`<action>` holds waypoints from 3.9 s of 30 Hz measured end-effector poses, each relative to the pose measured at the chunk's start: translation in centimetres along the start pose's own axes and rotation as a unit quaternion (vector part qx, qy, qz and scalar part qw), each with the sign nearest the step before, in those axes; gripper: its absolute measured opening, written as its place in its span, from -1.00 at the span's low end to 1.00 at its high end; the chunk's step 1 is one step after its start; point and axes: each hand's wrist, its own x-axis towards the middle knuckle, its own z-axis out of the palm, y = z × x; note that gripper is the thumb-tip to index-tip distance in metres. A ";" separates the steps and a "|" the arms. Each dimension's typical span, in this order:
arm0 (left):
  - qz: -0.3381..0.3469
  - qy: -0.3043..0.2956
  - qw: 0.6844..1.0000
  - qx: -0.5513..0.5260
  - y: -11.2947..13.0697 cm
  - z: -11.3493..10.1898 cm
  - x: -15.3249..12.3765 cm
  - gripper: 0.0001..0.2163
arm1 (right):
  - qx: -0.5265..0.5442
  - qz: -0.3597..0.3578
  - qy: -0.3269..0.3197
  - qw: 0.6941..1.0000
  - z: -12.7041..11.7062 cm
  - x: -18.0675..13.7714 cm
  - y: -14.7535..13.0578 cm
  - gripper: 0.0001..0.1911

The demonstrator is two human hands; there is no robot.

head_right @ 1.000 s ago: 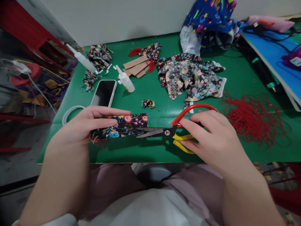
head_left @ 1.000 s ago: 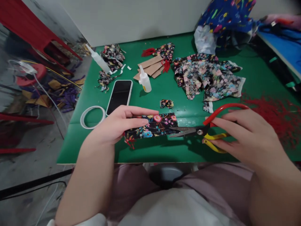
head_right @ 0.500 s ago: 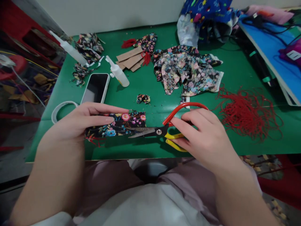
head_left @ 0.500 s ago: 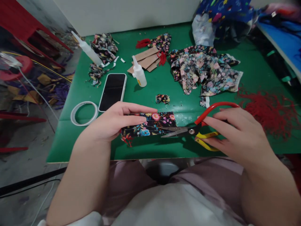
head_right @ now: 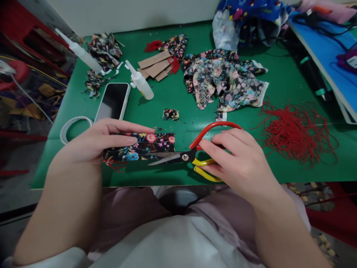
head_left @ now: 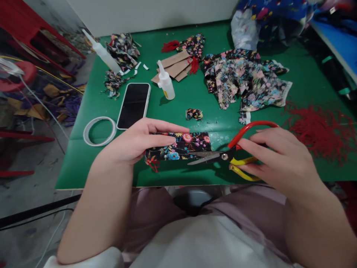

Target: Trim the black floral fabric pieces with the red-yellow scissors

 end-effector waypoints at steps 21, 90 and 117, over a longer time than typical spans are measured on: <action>-0.030 -0.046 0.998 -0.008 0.2 -0.3 -0.1 -0.76 | 0.039 -0.003 -0.015 0.999 0.3 0.0 0.3 -0.76; -0.016 -0.054 0.998 0.003 -0.7 -0.1 0.3 -0.77 | 0.012 0.005 -0.042 0.999 0.3 0.5 -0.3 -0.76; -0.026 -0.045 0.999 -0.001 -0.6 0.0 0.3 -0.76 | 0.009 0.014 -0.050 0.999 0.4 0.5 -0.2 -0.84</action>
